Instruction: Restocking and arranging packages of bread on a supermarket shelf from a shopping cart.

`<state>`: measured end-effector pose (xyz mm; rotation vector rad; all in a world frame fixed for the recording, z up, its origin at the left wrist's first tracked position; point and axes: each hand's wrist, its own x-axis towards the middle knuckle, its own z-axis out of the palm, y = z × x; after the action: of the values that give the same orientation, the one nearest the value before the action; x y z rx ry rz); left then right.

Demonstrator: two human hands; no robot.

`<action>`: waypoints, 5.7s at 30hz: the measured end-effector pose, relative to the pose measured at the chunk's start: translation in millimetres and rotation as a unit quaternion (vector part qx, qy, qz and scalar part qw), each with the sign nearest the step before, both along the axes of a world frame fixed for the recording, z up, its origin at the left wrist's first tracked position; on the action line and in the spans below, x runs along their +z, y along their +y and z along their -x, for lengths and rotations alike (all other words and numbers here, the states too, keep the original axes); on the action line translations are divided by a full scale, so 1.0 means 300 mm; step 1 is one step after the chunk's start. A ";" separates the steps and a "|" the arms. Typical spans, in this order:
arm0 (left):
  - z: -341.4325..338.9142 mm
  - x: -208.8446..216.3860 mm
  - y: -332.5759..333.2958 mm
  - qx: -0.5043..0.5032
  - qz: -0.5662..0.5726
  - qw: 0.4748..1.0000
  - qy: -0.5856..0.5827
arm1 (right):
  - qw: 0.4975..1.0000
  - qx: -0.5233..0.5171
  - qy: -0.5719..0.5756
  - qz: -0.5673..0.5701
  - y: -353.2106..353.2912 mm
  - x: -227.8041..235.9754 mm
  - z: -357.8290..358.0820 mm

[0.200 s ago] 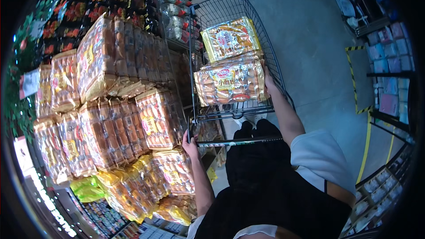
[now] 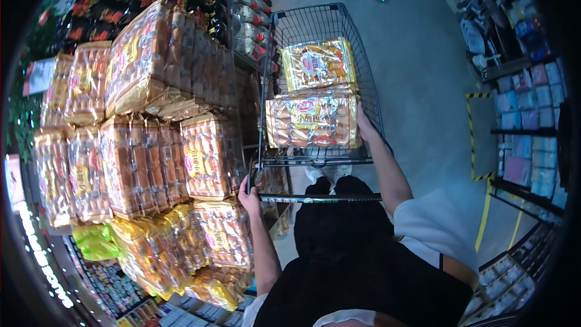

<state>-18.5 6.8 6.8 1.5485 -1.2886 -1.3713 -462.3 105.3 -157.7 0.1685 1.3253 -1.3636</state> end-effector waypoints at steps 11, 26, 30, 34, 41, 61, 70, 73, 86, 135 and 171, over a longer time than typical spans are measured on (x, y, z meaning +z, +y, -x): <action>0.007 0.069 0.000 0.008 -0.006 0.995 -0.096 | 0.881 0.287 0.375 0.020 0.135 0.365 -0.124; -0.407 0.183 0.126 0.241 0.139 0.872 -0.402 | 0.772 0.441 0.458 -0.014 0.277 0.533 -0.256; -0.574 0.153 0.191 0.270 0.025 0.807 -0.524 | 0.721 0.472 0.506 -0.026 0.270 0.633 -0.330; -0.586 0.137 0.211 0.239 -0.039 0.770 -0.590 | 0.691 0.485 0.536 -0.027 0.238 0.649 -0.359; -0.609 0.139 0.216 0.225 -0.057 0.774 -0.589 | 0.745 0.428 0.505 0.077 0.002 0.782 -0.565; -0.643 0.008 0.668 0.606 -0.067 0.652 0.451 | 0.779 0.622 0.042 0.071 -0.439 0.663 -1.530; -0.655 0.085 0.573 0.633 -0.063 0.578 0.512 | 0.832 0.550 0.008 0.075 -0.424 0.626 -1.545; -0.682 0.113 0.567 0.648 -0.092 0.535 0.534 | 0.835 0.541 0.019 0.099 -0.400 0.688 -1.562; -0.626 0.241 0.542 0.620 0.032 0.578 0.530 | 0.843 0.520 0.023 0.137 -0.347 0.838 -1.465; 1.146 -0.168 0.281 -0.237 -0.218 0.916 0.240 | 0.764 0.190 0.596 -0.158 0.315 1.041 -0.190; 0.730 0.243 0.652 -0.188 0.077 0.871 -0.448 | 0.725 0.522 0.446 0.045 0.513 0.548 0.028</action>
<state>-237.6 202.3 79.7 1.9677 -2.2862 -0.6781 -470.8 259.1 6.8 -1.2955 1.6636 -0.4368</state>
